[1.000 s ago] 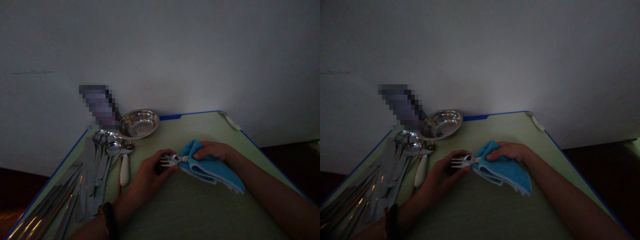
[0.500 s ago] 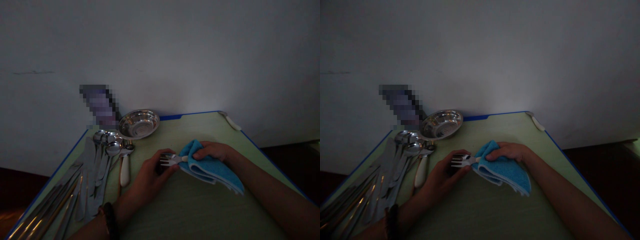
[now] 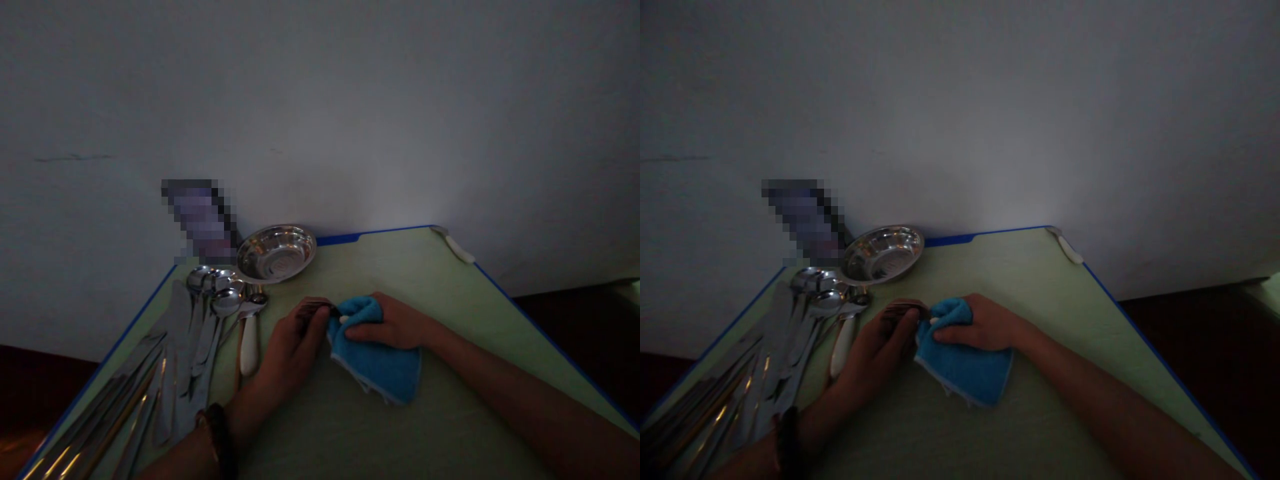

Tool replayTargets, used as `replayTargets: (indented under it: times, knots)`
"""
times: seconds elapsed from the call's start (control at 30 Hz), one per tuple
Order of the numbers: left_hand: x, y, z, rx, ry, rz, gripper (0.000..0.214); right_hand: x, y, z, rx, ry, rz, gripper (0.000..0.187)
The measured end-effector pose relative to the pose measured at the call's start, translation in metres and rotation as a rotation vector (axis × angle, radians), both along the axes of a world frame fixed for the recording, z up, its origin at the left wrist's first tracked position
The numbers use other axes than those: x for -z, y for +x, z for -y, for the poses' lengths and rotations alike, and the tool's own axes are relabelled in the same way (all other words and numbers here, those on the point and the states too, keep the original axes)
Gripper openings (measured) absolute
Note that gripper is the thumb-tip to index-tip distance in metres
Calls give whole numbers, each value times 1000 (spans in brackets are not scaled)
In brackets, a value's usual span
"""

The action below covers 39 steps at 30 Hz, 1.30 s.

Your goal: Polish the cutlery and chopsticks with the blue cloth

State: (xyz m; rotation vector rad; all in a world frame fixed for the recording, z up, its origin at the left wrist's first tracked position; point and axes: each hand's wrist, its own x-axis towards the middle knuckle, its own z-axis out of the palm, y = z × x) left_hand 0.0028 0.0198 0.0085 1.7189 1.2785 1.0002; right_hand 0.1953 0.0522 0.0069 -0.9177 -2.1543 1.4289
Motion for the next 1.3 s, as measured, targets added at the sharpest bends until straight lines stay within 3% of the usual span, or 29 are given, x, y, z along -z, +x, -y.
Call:
replayTargets:
  times: [0.2, 0.33, 0.43, 0.6, 0.83, 1.2, 1.3]
  knots:
    - [-8, -1, -4, -208, -72, 173, 22, 1, -23, 16, 189, 211, -31, 28]
    - [-3, -1, -8, -266, -207, 454, 30, 1, -25, 19, 208, 217, -10, 31]
    - [2, -2, -11, -254, -246, 555, 35, 2, -21, 25, 232, 194, 17, 31]
    - [0, -6, -12, -243, -221, 566, 35, 5, -20, 36, 293, 156, 17, 30]
    - [-6, -4, -4, -101, -267, 546, 29, 12, -43, 33, 384, 186, -35, 32]
    - [4, 3, -3, -298, -283, 610, 33, 9, -37, 33, 378, 199, -16, 29]
    - [3, -1, -6, -341, -245, 566, 32, 11, -27, 29, 466, 111, -26, 32]
